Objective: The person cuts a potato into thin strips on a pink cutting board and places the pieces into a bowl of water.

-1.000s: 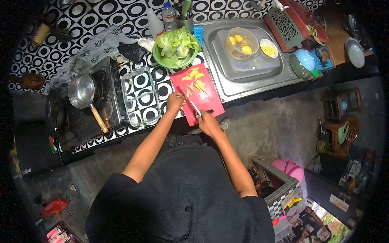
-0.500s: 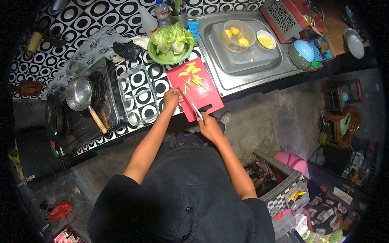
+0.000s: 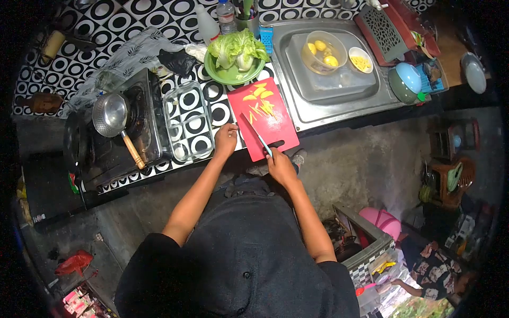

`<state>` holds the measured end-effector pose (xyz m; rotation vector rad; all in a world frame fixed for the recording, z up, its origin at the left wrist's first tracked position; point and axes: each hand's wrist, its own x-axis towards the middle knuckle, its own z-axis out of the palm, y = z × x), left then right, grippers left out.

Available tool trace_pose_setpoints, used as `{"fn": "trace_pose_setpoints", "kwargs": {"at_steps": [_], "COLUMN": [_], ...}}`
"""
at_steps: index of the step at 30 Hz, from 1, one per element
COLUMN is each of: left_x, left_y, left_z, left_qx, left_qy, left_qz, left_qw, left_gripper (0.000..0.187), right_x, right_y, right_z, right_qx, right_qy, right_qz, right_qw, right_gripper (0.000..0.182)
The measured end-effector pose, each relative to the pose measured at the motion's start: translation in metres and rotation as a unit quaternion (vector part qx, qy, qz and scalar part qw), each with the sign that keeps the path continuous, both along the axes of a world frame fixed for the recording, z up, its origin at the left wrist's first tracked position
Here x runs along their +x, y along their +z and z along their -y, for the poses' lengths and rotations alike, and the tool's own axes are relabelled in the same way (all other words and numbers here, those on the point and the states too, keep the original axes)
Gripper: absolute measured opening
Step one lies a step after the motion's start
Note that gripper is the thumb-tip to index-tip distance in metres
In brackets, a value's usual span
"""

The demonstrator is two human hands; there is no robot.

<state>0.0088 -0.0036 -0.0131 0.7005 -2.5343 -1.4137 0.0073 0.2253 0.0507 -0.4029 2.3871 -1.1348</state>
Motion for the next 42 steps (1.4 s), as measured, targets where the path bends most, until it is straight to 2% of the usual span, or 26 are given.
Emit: {"fn": "trace_pose_setpoints", "kwargs": {"at_steps": [5, 9, 12, 20, 24, 26, 27, 30, 31, 34, 38, 42], "left_x": [0.003, 0.004, 0.003, -0.01, -0.022, -0.035, -0.041, -0.061, -0.07, -0.096, -0.121, -0.125], "left_y": [0.006, 0.014, 0.01, 0.014, 0.013, 0.042, 0.037, 0.028, 0.028, 0.027, 0.028, 0.02], "left_z": [-0.005, -0.007, -0.011, -0.021, -0.023, -0.031, -0.031, -0.029, -0.028, -0.031, -0.033, -0.037], "left_qx": [0.001, 0.041, 0.023, 0.042, 0.079, 0.046, 0.046, -0.087, -0.088, -0.22, -0.184, -0.24], "left_qy": [0.005, 0.033, 0.065, 0.111, 0.143, 0.161, 0.165, 0.109, 0.096, 0.066, 0.017, -0.002], "left_qz": [-0.008, 0.041, 0.06, 0.055, 0.051, 0.076, 0.061, -0.008, -0.003, -0.056, 0.02, 0.028], "left_qw": [1.0, 0.998, 0.996, 0.991, 0.985, 0.983, 0.983, 0.99, 0.991, 0.972, 0.983, 0.97], "left_gripper": [0.014, 0.017, 0.019, 0.021, 0.017, 0.016, 0.018, 0.02, 0.023, 0.028, 0.032, 0.029], "right_x": [-0.024, -0.046, -0.066, -0.132, -0.165, -0.182, -0.191, -0.215, -0.221, -0.238, -0.252, -0.259], "right_y": [0.005, 0.008, 0.012, 0.035, 0.035, 0.033, 0.029, 0.025, 0.027, 0.009, 0.004, 0.004], "right_z": [-0.007, -0.016, -0.025, -0.041, -0.054, -0.06, -0.064, -0.074, -0.077, -0.091, -0.1, -0.102], "right_qx": [0.048, 0.034, 0.033, 0.055, 0.003, -0.003, -0.01, 0.006, 0.02, 0.014, 0.005, 0.003], "right_qy": [0.046, 0.099, 0.154, 0.262, 0.283, 0.284, 0.284, 0.277, 0.272, 0.255, 0.251, 0.252], "right_qz": [0.007, -0.001, 0.0, 0.009, -0.003, 0.002, 0.0, -0.01, -0.017, -0.049, -0.035, -0.026], "right_qw": [0.998, 0.995, 0.988, 0.963, 0.959, 0.959, 0.959, 0.961, 0.962, 0.966, 0.967, 0.967], "right_gripper": [0.023, 0.022, 0.023, 0.024, 0.026, 0.027, 0.027, 0.028, 0.028, 0.03, 0.031, 0.032]}}
